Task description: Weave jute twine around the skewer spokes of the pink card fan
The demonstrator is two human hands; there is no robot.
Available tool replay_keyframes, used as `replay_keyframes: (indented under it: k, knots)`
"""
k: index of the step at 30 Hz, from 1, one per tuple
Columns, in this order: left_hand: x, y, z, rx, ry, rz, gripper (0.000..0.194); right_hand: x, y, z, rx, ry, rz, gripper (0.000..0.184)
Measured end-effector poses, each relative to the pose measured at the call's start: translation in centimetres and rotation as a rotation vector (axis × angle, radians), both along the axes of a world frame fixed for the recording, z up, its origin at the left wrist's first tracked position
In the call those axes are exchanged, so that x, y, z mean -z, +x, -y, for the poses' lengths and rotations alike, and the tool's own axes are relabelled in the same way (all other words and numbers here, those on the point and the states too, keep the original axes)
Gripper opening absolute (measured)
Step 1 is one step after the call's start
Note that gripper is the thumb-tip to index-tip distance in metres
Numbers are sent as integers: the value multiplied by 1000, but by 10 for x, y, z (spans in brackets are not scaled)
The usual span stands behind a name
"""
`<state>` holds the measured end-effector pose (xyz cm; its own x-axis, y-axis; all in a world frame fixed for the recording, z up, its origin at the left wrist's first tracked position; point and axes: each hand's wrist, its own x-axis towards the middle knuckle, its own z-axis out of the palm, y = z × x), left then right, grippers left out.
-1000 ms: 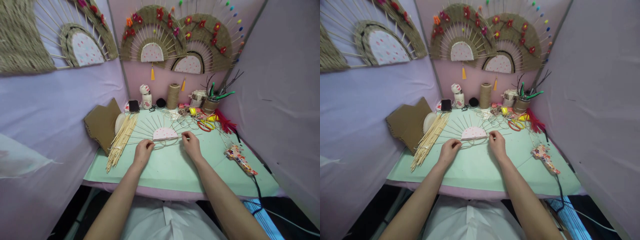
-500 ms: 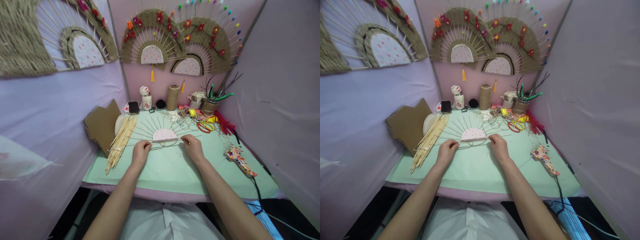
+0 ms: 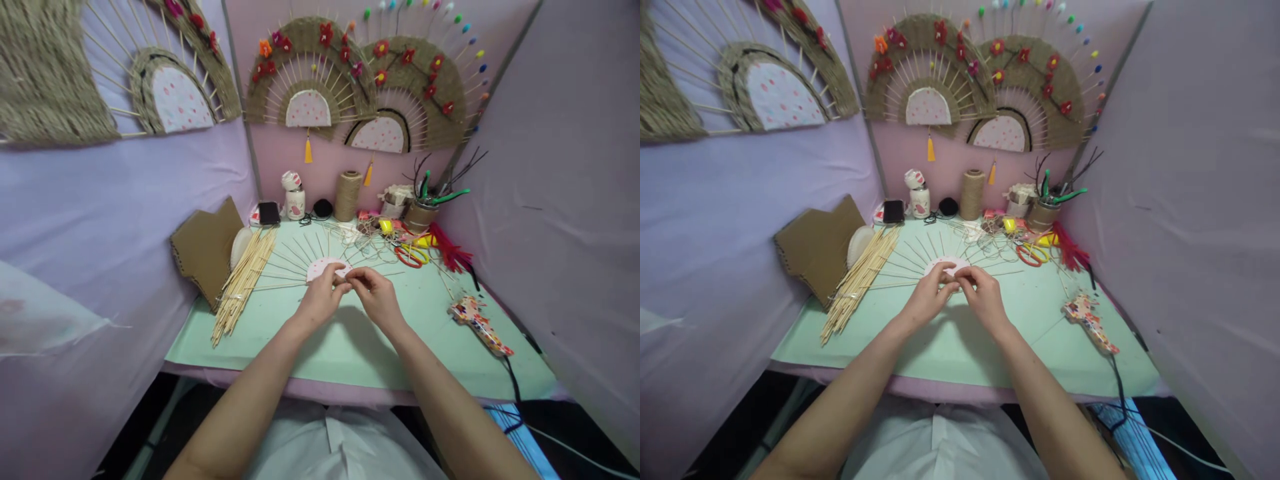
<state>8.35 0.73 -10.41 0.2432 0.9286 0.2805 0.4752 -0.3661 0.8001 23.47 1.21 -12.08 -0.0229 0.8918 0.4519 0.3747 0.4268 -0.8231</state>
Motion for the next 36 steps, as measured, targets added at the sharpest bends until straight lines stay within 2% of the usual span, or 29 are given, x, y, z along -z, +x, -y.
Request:
replay_keyframes:
  k: [2, 7, 11, 15, 19, 27, 36]
  knots:
    - [4, -1, -3, 1, -70, 20, 21, 3, 2, -3, 31, -75, -85, 16]
    - [23, -32, -6, -122, -82, -31, 19, 21, 11, -18, 160, -241, -209, 21]
    - [35, -47, -10, -307, -72, -89, 14, 38, 13, -28, 168, -291, -197, 24]
    - [43, -47, -13, -362, -42, -175, 10, 46, 15, -32, 181, -306, -125, 19]
    - [47, -47, -13, -392, -23, -200, 10, 48, 20, -31, 197, -288, -55, 17]
    - [51, -48, -19, -451, -12, -73, 11, 49, 18, -40, 257, -309, 22, 22]
    - [54, -44, -24, -533, -3, -133, 10, 46, 14, -43, 322, -233, 114, 20]
